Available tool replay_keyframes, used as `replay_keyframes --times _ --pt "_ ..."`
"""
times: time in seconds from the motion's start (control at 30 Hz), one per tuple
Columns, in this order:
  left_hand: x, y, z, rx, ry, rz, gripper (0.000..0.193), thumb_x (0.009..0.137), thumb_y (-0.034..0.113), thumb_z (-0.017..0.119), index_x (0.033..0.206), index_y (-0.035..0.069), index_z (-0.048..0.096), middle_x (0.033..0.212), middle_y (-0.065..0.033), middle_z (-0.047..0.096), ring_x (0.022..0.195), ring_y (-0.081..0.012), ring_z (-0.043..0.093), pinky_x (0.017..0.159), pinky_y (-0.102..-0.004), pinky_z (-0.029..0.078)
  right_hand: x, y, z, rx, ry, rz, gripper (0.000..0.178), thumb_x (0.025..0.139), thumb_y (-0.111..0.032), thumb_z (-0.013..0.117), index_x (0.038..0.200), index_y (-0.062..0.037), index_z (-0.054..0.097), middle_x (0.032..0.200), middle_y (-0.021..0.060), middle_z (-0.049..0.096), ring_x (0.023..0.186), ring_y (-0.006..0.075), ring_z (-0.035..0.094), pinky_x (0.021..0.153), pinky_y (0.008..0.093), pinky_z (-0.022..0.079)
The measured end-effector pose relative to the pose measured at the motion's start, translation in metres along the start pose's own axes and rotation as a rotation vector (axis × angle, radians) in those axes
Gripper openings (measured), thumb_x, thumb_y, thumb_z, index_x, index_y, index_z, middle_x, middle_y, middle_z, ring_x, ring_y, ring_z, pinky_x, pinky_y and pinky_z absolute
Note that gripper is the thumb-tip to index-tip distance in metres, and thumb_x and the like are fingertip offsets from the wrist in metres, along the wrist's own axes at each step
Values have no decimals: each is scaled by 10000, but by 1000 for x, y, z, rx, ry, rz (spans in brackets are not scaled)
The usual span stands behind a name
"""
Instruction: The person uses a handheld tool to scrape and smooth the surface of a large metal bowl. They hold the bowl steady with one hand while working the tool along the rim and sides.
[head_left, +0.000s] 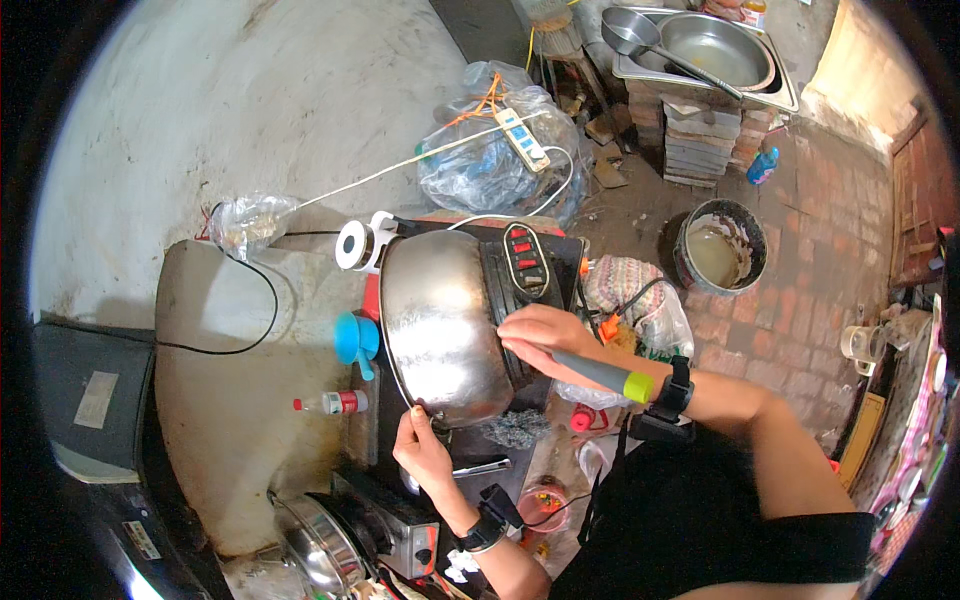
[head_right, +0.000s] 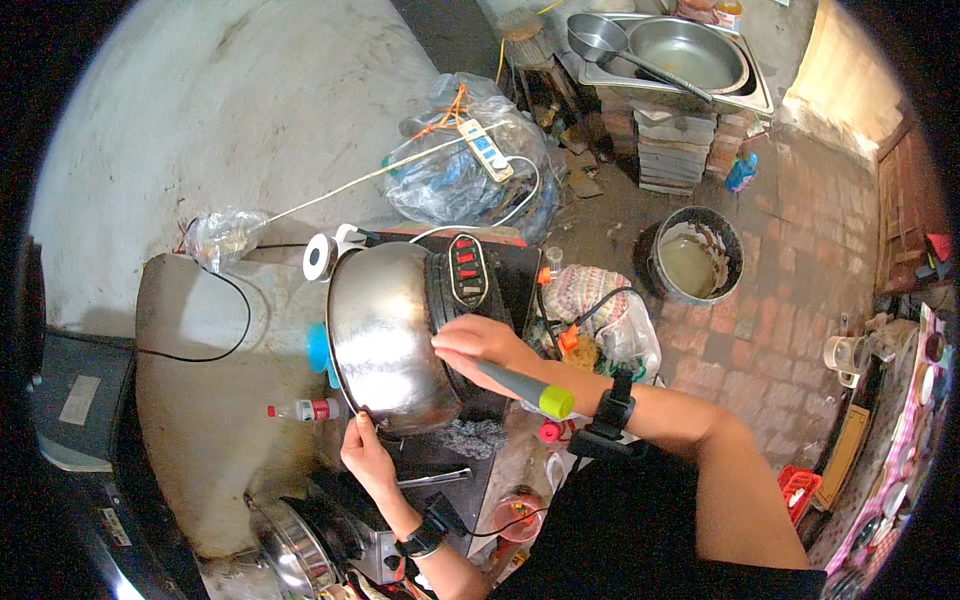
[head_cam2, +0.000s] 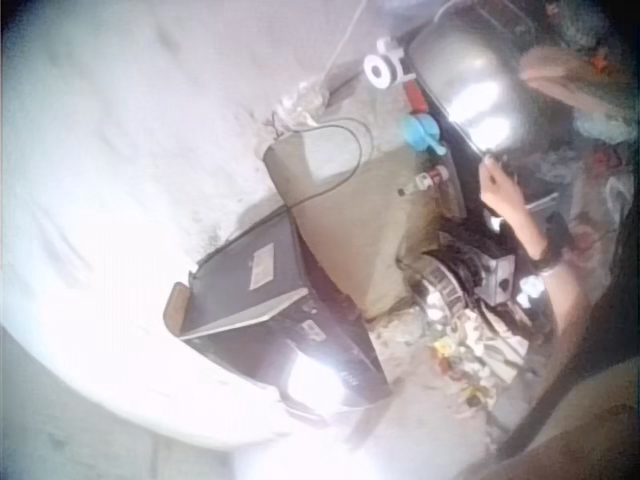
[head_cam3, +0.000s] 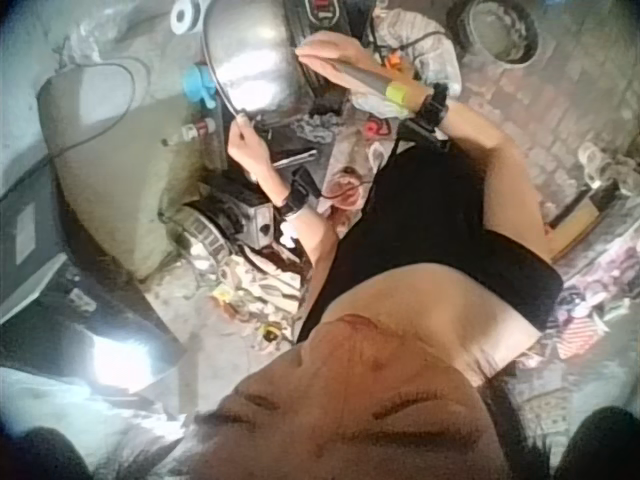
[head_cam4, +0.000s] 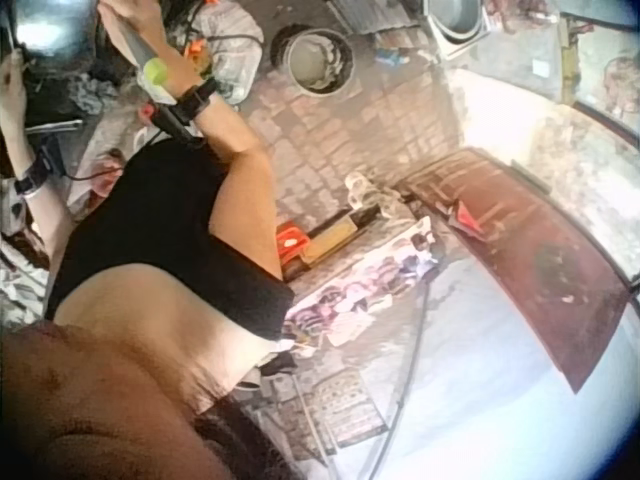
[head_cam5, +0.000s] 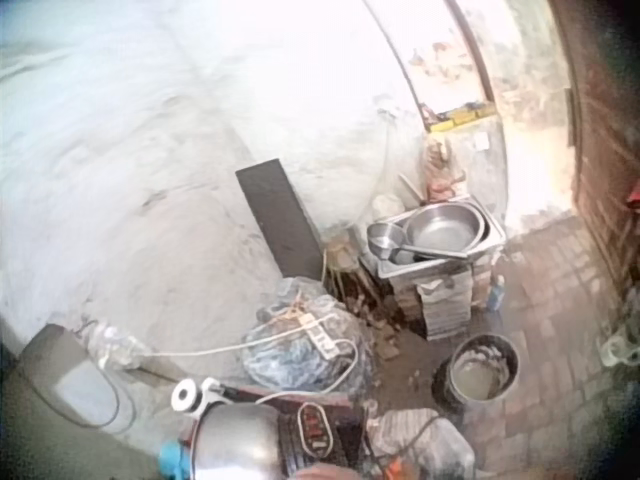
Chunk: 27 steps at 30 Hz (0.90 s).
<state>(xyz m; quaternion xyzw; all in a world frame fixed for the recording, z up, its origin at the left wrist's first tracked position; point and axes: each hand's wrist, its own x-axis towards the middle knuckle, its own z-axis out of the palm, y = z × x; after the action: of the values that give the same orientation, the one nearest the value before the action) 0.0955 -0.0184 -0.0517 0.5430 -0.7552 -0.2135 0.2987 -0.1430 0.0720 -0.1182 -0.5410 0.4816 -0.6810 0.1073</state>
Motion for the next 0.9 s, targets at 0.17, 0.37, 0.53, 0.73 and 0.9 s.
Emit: replay_keyframes --times 0.17,0.37,0.53,0.73,0.9 --pt "1 1 3 13 38 -2 314 1010 227 577 945 -74 640 693 -33 573 676 -109 471 613 -300 432 -1 1 -1 64 -65 -149 198 862 17 695 1054 28 652 973 157 665 876 318 657 726 391 534" --pt "3 5 1 -7 21 6 306 1015 216 569 919 -69 626 677 3 497 662 -91 406 565 -286 365 0 5 0 62 15 -115 200 872 -26 689 1058 24 634 961 148 662 844 328 651 723 389 540" --pt "5 6 0 7 -14 13 293 1015 198 554 942 -73 635 709 -15 539 686 -100 442 610 -287 411 -1 5 -1 199 -86 -107 152 897 -24 642 1040 19 616 923 130 647 812 292 643 791 367 521" --pt "5 9 1 -11 7 15 291 1009 196 561 939 -77 632 706 -26 553 691 -103 457 618 -294 423 -7 4 2 91 -78 -207 225 842 10 681 1060 5 625 982 151 647 901 311 646 751 384 536" --pt "10 15 2 18 20 67 296 1006 208 577 918 -70 621 654 -32 486 646 -106 391 561 -309 366 -20 1 4 56 -178 -95 246 830 12 686 1066 2 615 987 124 643 883 317 638 730 381 524"
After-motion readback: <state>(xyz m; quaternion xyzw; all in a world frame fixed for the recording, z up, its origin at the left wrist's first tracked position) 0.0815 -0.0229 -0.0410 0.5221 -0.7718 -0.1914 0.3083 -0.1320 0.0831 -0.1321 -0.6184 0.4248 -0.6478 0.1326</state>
